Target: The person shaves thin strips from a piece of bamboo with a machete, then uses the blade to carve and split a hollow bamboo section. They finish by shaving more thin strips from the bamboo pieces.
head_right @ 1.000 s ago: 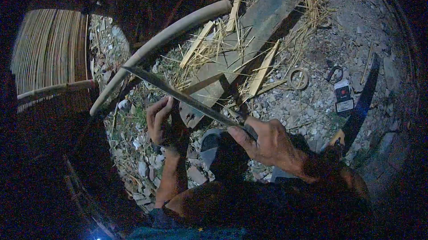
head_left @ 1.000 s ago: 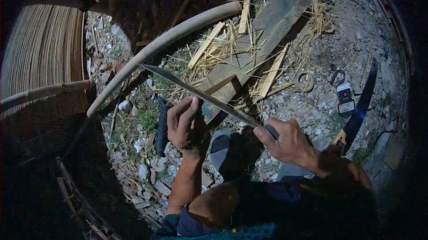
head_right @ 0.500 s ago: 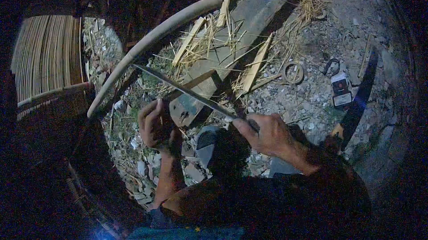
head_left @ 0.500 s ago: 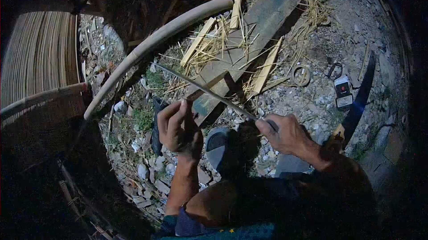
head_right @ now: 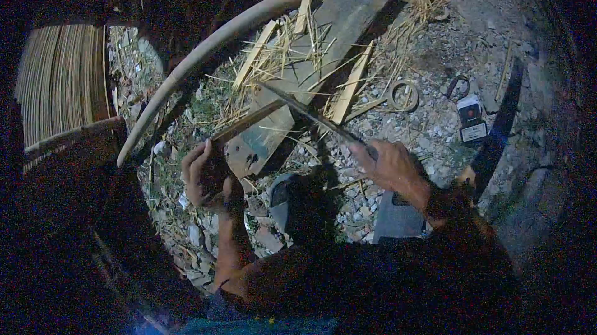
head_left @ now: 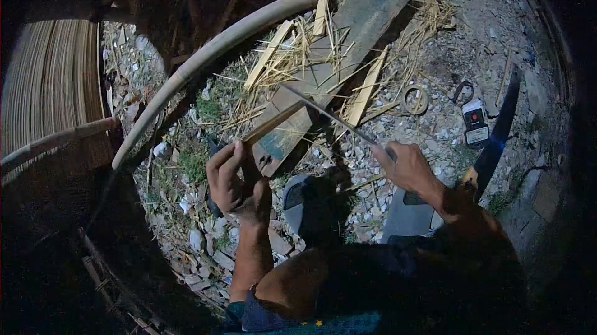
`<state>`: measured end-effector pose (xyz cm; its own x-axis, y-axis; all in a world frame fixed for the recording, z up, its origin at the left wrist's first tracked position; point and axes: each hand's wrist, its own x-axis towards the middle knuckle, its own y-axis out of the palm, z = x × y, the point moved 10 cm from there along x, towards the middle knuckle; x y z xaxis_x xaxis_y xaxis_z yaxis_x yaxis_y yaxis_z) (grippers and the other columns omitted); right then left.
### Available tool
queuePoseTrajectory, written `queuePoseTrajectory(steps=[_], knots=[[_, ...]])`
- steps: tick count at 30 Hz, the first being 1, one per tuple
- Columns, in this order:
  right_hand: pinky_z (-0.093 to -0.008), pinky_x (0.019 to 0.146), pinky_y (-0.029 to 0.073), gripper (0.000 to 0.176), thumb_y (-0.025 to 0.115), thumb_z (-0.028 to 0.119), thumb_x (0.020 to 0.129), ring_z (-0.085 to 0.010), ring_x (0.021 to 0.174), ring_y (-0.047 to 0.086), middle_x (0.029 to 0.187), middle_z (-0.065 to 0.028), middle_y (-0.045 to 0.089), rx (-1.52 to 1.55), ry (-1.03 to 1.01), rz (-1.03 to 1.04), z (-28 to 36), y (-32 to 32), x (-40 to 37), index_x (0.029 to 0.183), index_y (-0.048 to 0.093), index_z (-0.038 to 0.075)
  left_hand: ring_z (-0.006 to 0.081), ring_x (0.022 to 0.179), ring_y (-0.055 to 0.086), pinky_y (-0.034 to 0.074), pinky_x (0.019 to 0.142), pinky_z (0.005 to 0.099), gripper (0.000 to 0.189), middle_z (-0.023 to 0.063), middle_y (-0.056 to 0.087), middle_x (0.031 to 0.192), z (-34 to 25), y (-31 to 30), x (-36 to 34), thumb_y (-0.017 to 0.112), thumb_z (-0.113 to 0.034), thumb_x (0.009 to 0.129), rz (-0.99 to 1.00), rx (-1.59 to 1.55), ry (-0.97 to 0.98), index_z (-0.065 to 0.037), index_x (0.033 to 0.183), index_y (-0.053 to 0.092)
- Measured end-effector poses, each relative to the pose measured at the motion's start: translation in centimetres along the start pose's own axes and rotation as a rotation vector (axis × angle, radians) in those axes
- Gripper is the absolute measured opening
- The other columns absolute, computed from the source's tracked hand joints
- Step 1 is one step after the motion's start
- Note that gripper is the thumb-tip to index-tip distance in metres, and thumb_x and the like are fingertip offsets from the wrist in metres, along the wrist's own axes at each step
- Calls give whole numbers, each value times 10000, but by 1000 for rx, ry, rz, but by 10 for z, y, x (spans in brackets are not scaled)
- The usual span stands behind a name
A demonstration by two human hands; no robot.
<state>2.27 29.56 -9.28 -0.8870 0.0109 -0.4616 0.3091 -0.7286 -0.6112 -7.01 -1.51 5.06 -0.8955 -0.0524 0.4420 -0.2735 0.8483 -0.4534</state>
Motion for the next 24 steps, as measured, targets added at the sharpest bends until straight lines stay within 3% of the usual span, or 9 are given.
queuePoseTrajectory(steps=[1, 4, 5, 6, 8, 10, 16, 20, 24], knots=[[-474, 551, 468, 575, 597, 500, 992, -349, 525, 614, 577, -239, 567, -6, 36, -41, -12, 2, 4, 812, 654, -43, 293, 1036, 662, 585, 944, 430, 432, 189, 607, 1128, -10, 4, 2, 773, -252, 898, 23, 55, 68, 111, 1110, 674], [-487, 587, 497, 574, 589, 506, 993, -392, 581, 646, 572, -238, 559, 39, 88, -19, -12, 1, -1, 806, 641, -34, 265, 994, 675, 597, 888, 391, 223, 157, 627, 1082, -25, 10, 11, 722, -54, 921, 71, 224, 63, 81, 1096, 690], [-493, 585, 500, 550, 600, 494, 990, -398, 590, 651, 577, -239, 567, -20, -31, -42, 9, -3, -8, 817, 647, -26, 265, 994, 675, 597, 888, 391, 223, 157, 627, 1082, -30, 11, 12, 722, -54, 921, 73, 223, 64, 81, 1096, 690], [-500, 583, 502, 527, 612, 482, 987, -404, 598, 656, 582, -241, 574, -83, -149, -65, 31, -9, -15, 828, 654, -19, 232, 944, 681, 585, 853, 354, 186, 146, 649, 1048, -26, 10, 13, 712, -8, 916, 45, 118, -31, 74, 1082, 699], [-500, 546, 498, 492, 635, 460, 979, -389, 561, 652, 572, -217, 576, 92, 51, -13, 50, -14, -22, 812, 648, -3, 166, 843, 692, 560, 783, 281, 152, 123, 693, 981, -22, 8, 8, 694, 83, 907, -6, -82, -231, 62, 1055, 717], [-491, 511, 490, 486, 644, 459, 975, -377, 515, 638, 555, -189, 570, 276, -164, -14, 91, -18, -29, 803, 642, 5, 150, 804, 691, 561, 774, 270, 138, 104, 701, 943, -30, 11, 11, 686, 57, 927, 13, -3, -292, 73, 1061, 714], [-462, 487, 491, 462, 659, 430, 973, -354, 492, 636, 546, -177, 567, 294, -177, -2, 101, -7, -13, 777, 626, 12, 150, 792, 708, 575, 747, 271, 121, 123, 730, 889, -10, 0, 3, 701, 17, 932, -112, -83, -499, 91, 1024, 723], [-462, 459, 466, 513, 639, 448, 983, -351, 442, 586, 511, -178, 539, 241, -355, -181, 105, -18, -24, 740, 612, -3, 166, 780, 716, 594, 755, 281, 136, 141, 736, 876, -9, -1, 1, 698, 0, 938, -130, -124, -469, 109, 1017, 714], [-512, 493, 510, 467, 693, 456, 934, -457, 557, 644, 546, -232, 583, 122, -59, -48, 58, 3, 1, 791, 629, 16, 169, 782, 718, 597, 765, 285, 138, 151, 738, 885, -7, -1, 5, 697, 0, 939, -147, -174, -478, 111, 1021, 711]])
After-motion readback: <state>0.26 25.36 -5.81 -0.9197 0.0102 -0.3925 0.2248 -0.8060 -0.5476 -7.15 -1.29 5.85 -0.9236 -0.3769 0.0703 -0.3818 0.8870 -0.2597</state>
